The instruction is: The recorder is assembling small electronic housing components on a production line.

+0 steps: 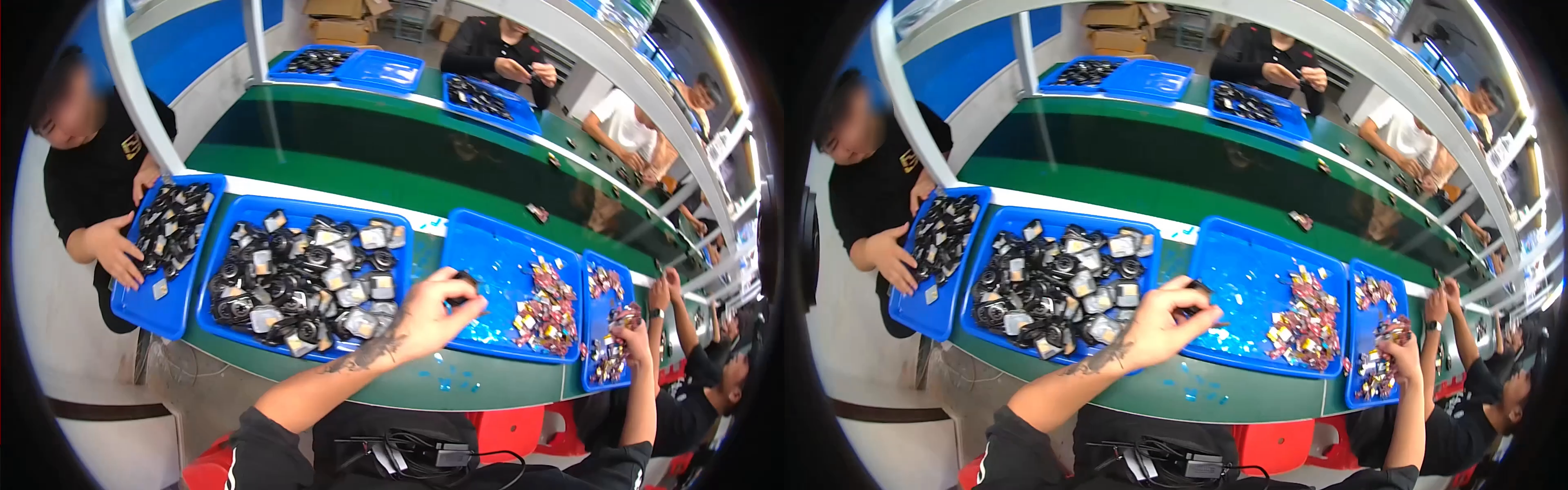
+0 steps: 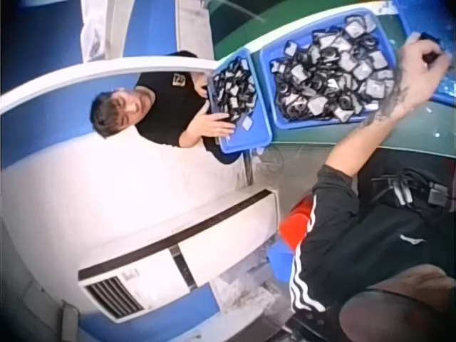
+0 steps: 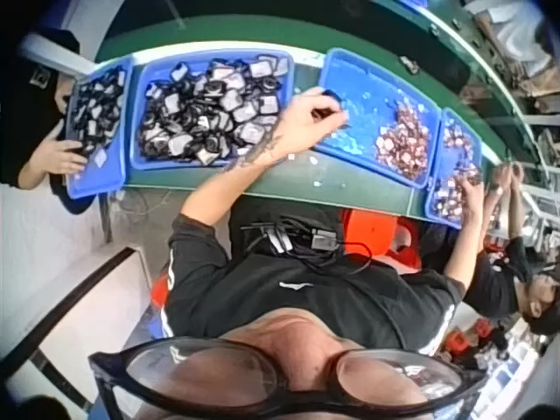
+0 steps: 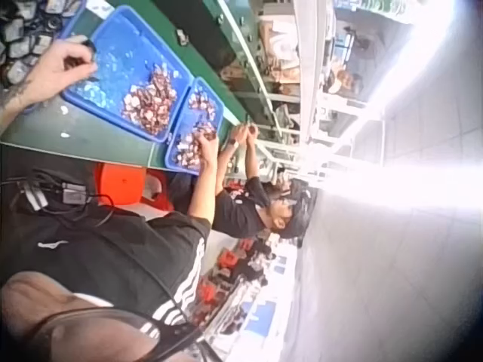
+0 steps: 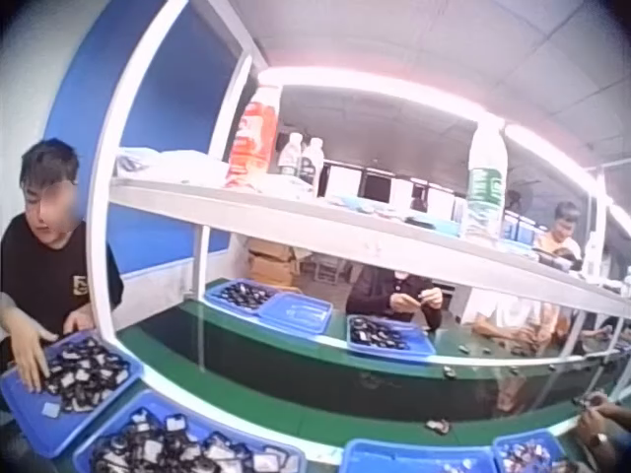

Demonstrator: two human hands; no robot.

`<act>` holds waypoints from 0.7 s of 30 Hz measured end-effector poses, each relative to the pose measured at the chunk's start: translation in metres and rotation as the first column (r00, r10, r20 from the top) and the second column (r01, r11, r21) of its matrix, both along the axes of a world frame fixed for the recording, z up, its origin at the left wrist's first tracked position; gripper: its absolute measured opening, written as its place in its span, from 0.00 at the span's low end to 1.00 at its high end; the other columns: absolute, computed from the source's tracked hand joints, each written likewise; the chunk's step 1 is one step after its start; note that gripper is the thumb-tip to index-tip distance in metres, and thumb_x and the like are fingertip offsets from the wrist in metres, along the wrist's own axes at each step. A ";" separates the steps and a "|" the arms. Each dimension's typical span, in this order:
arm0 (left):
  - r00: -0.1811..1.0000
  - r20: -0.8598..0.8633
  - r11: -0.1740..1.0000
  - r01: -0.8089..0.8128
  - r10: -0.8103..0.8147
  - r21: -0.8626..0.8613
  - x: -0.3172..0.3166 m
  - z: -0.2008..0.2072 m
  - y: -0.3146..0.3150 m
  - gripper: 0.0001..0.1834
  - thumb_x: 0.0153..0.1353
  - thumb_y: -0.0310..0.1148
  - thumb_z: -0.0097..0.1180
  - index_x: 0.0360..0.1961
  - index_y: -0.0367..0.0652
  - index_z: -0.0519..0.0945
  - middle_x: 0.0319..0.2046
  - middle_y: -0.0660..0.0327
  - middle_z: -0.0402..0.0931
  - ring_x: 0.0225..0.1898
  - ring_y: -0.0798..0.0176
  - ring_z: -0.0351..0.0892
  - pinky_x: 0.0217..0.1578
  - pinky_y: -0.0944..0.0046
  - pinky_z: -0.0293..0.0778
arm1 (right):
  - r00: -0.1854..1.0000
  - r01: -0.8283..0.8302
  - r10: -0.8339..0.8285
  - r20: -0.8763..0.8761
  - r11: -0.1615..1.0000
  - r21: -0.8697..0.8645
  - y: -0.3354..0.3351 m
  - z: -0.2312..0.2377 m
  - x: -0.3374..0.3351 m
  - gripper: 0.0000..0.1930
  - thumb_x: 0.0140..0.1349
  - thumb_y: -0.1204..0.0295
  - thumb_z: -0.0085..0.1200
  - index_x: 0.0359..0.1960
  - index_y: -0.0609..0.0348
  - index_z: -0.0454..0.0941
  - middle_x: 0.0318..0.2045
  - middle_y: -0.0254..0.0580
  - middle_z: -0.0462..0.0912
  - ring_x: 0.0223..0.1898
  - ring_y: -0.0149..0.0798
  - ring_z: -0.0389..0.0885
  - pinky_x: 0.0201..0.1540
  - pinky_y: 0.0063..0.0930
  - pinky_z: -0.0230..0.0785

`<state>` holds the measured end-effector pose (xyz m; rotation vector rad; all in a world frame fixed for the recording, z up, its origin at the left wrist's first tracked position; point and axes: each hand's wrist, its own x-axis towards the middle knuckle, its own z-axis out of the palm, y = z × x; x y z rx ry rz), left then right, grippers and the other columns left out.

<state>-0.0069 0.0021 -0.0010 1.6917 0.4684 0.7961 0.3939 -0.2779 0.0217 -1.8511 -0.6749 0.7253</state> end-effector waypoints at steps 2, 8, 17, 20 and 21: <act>1.000 0.015 1.000 0.022 -0.022 0.014 -0.017 0.014 -0.006 0.07 0.59 0.31 0.63 0.32 0.37 0.81 0.36 0.60 0.73 0.35 0.66 0.75 0.34 0.67 0.72 | 0.998 0.044 -0.047 0.030 0.996 0.082 0.030 0.000 0.011 0.15 0.49 0.80 0.59 0.39 0.56 0.73 0.25 0.28 0.75 0.23 0.22 0.71 0.25 0.16 0.63; 0.995 0.083 0.996 0.065 -0.061 -0.053 -0.088 0.038 -0.041 0.06 0.59 0.29 0.63 0.34 0.38 0.83 0.42 0.58 0.75 0.37 0.68 0.78 0.36 0.69 0.75 | 0.919 -0.349 0.377 -0.117 0.914 0.206 0.201 0.058 -0.081 0.20 0.42 0.77 0.63 0.40 0.56 0.72 0.31 0.36 0.78 0.28 0.28 0.77 0.29 0.19 0.70; 0.955 0.164 0.947 -0.204 0.249 -0.250 -0.189 0.015 -0.091 0.07 0.57 0.18 0.61 0.38 0.33 0.84 0.44 0.53 0.76 0.44 0.62 0.78 0.43 0.68 0.75 | 0.353 -0.795 0.851 -0.390 0.492 0.354 0.468 0.060 -0.447 0.11 0.51 0.77 0.63 0.37 0.61 0.78 0.30 0.37 0.81 0.26 0.29 0.80 0.28 0.25 0.75; 0.917 0.154 0.916 -0.329 0.368 -0.229 -0.211 0.001 -0.113 0.07 0.61 0.23 0.60 0.40 0.35 0.84 0.46 0.57 0.75 0.40 0.69 0.78 0.40 0.72 0.75 | 0.248 -0.724 0.862 -0.441 0.468 0.508 0.469 0.056 -0.558 0.10 0.49 0.80 0.62 0.34 0.63 0.77 0.27 0.38 0.80 0.27 0.32 0.81 0.28 0.28 0.74; 0.911 0.145 0.909 -0.347 0.385 -0.230 -0.216 -0.001 -0.121 0.07 0.61 0.23 0.60 0.40 0.35 0.84 0.46 0.57 0.75 0.40 0.69 0.78 0.40 0.72 0.75 | 0.241 -0.679 0.838 -0.489 0.505 0.532 0.471 0.047 -0.587 0.10 0.48 0.81 0.62 0.33 0.64 0.76 0.26 0.38 0.80 0.27 0.33 0.81 0.28 0.29 0.74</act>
